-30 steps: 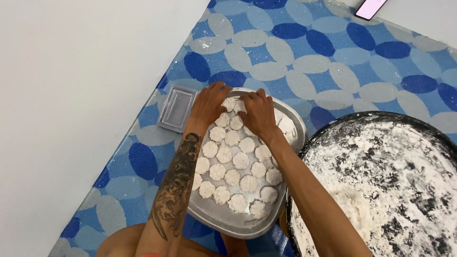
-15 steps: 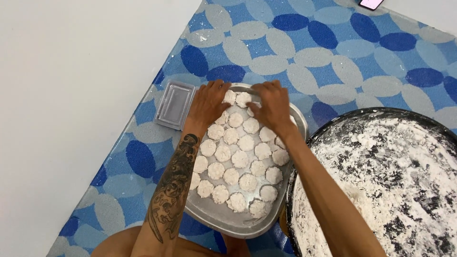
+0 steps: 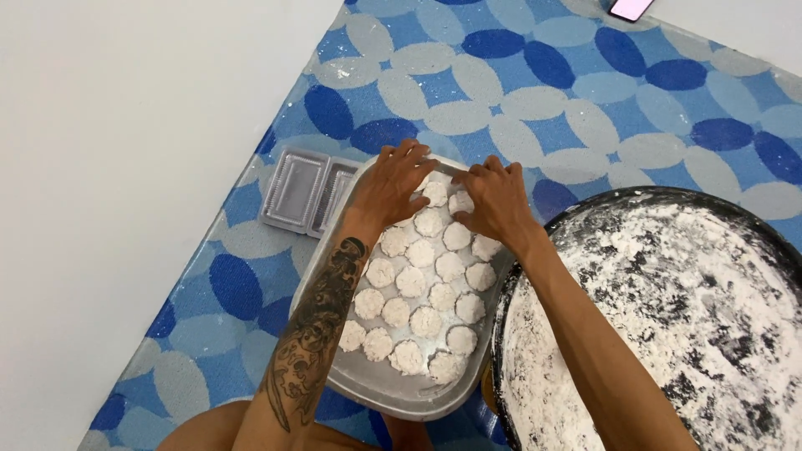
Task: Rolling small pieces of dough in flour and arranging them on a tray.
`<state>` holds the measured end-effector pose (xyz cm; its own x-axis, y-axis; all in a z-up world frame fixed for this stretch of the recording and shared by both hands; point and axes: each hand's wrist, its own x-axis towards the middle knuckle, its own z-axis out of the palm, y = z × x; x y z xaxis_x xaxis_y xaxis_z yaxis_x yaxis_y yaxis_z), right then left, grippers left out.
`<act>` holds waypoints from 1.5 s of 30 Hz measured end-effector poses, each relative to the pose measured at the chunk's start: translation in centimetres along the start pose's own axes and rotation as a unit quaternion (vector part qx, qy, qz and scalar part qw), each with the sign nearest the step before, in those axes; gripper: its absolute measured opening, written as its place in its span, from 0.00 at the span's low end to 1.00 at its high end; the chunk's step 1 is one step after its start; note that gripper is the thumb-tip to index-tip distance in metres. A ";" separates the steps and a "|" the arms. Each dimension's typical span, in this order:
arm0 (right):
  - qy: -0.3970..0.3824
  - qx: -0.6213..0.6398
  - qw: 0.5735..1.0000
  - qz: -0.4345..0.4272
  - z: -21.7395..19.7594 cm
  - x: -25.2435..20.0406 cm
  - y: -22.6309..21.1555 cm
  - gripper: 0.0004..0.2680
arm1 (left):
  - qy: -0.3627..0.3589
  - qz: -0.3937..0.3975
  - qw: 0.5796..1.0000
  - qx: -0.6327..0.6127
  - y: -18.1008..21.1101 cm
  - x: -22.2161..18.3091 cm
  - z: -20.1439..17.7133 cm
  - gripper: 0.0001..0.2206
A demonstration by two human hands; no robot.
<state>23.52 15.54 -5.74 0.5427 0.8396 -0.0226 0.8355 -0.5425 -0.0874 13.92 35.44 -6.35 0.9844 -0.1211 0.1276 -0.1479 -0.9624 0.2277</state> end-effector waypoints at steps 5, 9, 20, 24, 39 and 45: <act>0.001 -0.029 1.000 -0.009 -0.3 0.1 0.3 0.22 | -0.001 0.000 1.000 -0.019 0.3 0.7 0.7 0.30; 0.051 -0.029 0.998 -0.028 1.2 0.4 1.1 0.18 | 0.020 0.012 1.000 0.003 0.0 1.2 2.1 0.29; 0.068 0.076 0.995 -0.014 -0.3 -0.5 -0.5 0.14 | 0.056 0.023 0.998 0.018 -2.0 1.6 2.8 0.27; 0.026 0.101 0.994 -0.016 -2.8 -1.2 -3.8 0.13 | -0.007 0.000 0.999 0.046 -3.7 -0.3 -2.3 0.36; 0.028 -0.026 0.997 -0.062 3.4 2.4 -8.1 0.16 | -0.096 -0.035 0.989 0.109 -5.4 -4.7 -3.3 0.50; 0.069 -0.038 0.997 -0.027 5.9 2.9 -6.8 0.12 | -0.080 -0.031 0.988 0.132 -5.9 -5.2 -3.1 0.42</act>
<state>18.93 21.84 -11.12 0.4989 0.8585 0.1185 0.8652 -0.5014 -0.0098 9.39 42.48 -5.38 0.9963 -0.0771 -0.0370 -0.0783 -0.9964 -0.0318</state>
